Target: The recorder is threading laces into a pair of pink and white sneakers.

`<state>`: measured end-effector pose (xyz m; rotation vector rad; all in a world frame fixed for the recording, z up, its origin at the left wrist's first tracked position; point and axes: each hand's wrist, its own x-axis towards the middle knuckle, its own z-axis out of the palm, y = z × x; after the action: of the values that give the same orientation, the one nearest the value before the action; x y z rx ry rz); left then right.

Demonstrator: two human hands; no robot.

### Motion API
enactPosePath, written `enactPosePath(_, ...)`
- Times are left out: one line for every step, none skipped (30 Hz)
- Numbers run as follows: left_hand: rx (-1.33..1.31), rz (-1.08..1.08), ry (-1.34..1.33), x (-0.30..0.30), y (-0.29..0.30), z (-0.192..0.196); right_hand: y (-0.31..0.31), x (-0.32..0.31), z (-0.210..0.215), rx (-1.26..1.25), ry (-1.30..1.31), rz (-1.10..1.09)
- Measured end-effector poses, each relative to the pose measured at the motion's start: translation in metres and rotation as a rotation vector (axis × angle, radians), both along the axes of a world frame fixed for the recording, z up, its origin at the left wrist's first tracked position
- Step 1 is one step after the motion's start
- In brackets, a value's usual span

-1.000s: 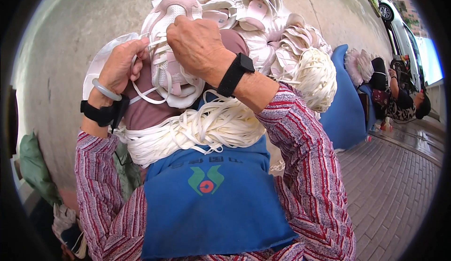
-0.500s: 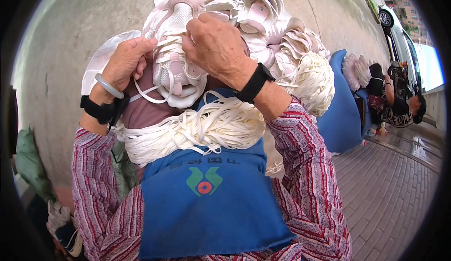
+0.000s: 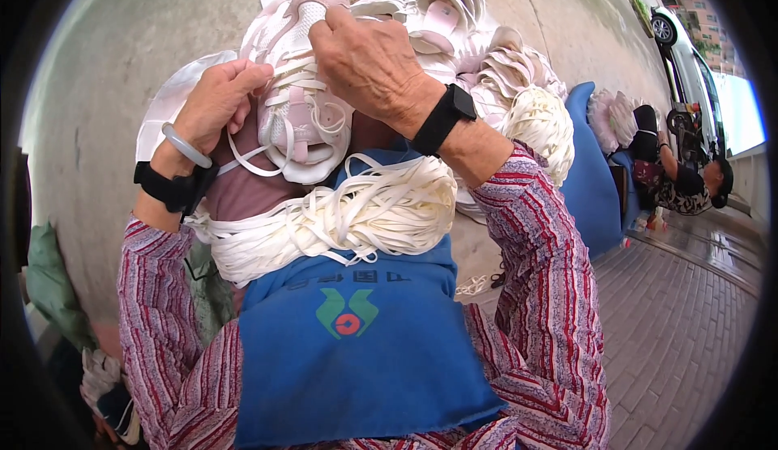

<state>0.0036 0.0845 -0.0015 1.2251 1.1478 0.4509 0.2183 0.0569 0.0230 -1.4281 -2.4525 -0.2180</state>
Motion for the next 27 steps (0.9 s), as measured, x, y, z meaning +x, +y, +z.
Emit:
enactPosePath(0.026,-0.023,0.002,0.006,-0.001,0.003,0.002,0.004,0.003,0.027,-0.022,0.027)
enactPosePath(0.051,-0.045,0.005,0.008,-0.001,0.005,0.000,0.004,0.005,-0.023,-0.001,0.007)
enactPosePath(0.052,-0.042,0.002,0.008,0.000,0.004,-0.001,0.004,0.006,-0.022,-0.004,0.011)
enactPosePath(0.045,-0.034,0.008,0.008,0.001,0.002,-0.003,0.004,0.007,-0.104,0.136,-0.020)
enactPosePath(0.036,-0.026,0.015,0.008,0.002,0.001,-0.004,0.004,0.007,-0.187,0.277,-0.051)
enactPosePath(0.036,-0.028,0.014,0.008,0.002,0.001,-0.008,0.006,0.005,-0.237,0.280,-0.107)
enactPosePath(0.021,-0.023,0.005,0.007,0.002,0.001,-0.011,0.006,0.002,-0.237,0.281,-0.108)
enactPosePath(0.005,-0.018,-0.004,0.007,0.002,0.002,-0.012,0.006,-0.001,-0.279,0.368,-0.126)
enactPosePath(0.003,-0.017,-0.002,0.006,0.003,0.002,-0.013,0.006,-0.003,-0.323,0.455,-0.141)
enactPosePath(-0.014,-0.011,-0.022,0.005,0.004,0.002,-0.012,0.005,-0.004,-0.325,0.457,-0.140)
enactPosePath(-0.030,-0.004,-0.042,0.005,0.005,0.002,-0.010,0.004,-0.005,-0.360,0.540,-0.164)
enactPosePath(-0.030,-0.005,-0.038,0.005,0.005,0.002,-0.009,0.003,-0.006,-0.393,0.623,-0.189)
enactPosePath(-0.019,0.000,-0.032,0.006,0.005,0.003,-0.006,0.003,-0.008,-0.393,0.626,-0.189)
enactPosePath(-0.007,0.005,-0.027,0.006,0.004,0.004,-0.004,0.004,-0.009,-0.364,0.624,-0.166)
enactPosePath(-0.006,0.001,-0.026,0.006,0.004,0.004,-0.003,0.004,-0.010,-0.335,0.620,-0.147)
enactPosePath(-0.006,0.001,-0.038,0.006,0.004,0.004,-0.003,0.003,-0.009,-0.333,0.620,-0.150)
enactPosePath(-0.006,0.001,-0.050,0.006,0.004,0.004,-0.003,0.001,-0.008,-0.154,0.458,-0.093)
enactPosePath(-0.007,0.002,-0.045,0.006,0.003,0.005,-0.005,-0.001,-0.009,0.018,0.302,-0.033)
enactPosePath(0.014,-0.023,-0.019,0.007,0.002,0.007,-0.004,0.001,-0.009,0.017,0.306,-0.031)
enactPosePath(0.034,-0.049,0.005,0.009,0.001,0.007,-0.003,0.007,-0.008,0.061,0.197,-0.053)
enactPosePath(0.033,-0.042,0.009,0.009,-0.001,0.007,0.000,0.013,-0.006,0.106,0.088,-0.069)
enactPosePath(0.091,-0.041,0.030,0.014,0.000,0.006,0.006,0.028,-0.001,0.077,0.123,-0.121)
enactPosePath(0.149,-0.041,0.051,0.017,0.001,0.006,0.012,0.046,0.002,-0.075,0.248,-0.156)
enactPosePath(0.147,-0.047,0.068,0.017,0.000,0.007,0.009,0.044,0.009,-0.207,0.397,-0.206)
enactPosePath(0.146,-0.043,0.067,0.015,0.001,0.006,0.003,0.041,0.015,-0.340,0.547,-0.257)
enactPosePath(0.088,-0.037,0.031,0.011,0.002,0.003,-0.002,0.036,0.012,-0.396,0.542,-0.248)
enactPosePath(0.032,-0.038,-0.007,0.010,0.002,0.003,-0.008,0.029,0.007,-0.448,0.535,-0.243)
